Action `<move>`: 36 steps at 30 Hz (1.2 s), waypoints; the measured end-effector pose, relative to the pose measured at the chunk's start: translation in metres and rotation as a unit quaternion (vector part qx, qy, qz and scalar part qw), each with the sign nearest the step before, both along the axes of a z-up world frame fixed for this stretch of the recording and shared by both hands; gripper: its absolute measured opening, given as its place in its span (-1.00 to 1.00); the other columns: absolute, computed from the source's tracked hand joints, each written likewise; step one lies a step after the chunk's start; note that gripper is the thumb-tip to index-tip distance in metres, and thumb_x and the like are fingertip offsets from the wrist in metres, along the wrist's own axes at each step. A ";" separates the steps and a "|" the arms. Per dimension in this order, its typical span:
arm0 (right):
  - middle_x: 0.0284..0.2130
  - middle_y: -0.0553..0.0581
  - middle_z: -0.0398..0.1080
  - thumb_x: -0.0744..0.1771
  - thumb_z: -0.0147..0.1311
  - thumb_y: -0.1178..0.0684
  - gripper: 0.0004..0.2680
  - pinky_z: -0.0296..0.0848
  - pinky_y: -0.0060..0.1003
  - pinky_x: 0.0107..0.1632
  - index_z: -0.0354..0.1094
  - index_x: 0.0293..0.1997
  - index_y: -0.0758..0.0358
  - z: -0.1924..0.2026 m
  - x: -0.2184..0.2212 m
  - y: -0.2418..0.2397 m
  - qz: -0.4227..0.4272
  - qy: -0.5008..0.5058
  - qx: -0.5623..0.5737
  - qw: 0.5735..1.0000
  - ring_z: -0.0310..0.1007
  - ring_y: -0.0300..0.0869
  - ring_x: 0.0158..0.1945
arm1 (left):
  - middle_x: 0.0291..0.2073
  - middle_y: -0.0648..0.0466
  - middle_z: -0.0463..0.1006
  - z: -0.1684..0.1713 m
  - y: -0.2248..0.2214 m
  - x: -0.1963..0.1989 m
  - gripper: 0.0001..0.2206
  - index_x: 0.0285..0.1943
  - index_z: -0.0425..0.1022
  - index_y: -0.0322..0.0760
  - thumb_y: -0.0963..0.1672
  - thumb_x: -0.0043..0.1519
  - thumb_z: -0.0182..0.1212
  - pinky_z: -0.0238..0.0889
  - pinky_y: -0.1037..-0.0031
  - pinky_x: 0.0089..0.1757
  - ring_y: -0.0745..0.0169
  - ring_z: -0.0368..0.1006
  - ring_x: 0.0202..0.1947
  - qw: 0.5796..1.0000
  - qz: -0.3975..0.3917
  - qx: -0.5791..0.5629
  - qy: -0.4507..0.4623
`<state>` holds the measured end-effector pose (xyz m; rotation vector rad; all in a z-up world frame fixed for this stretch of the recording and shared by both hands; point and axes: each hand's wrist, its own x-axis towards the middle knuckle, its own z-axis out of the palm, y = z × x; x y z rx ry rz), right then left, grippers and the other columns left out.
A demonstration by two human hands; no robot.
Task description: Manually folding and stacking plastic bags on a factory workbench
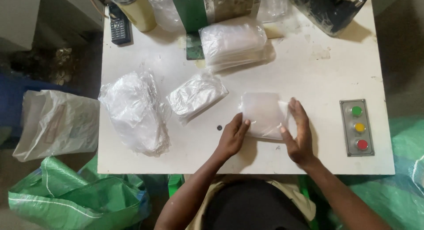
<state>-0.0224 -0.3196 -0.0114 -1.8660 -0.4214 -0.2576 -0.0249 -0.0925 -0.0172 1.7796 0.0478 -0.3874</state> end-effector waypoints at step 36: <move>0.17 0.30 0.27 0.31 0.20 0.30 -0.69 0.70 -0.03 -0.30 0.27 0.18 0.45 0.046 -0.036 0.060 -0.092 0.196 0.106 0.970 0.38 0.19 0.23 | -0.16 0.00 0.65 0.037 0.128 -0.045 -0.72 0.07 0.54 -0.25 -0.30 0.20 0.33 0.58 0.47 -0.03 0.21 0.61 -0.10 0.864 0.431 -0.097 -0.241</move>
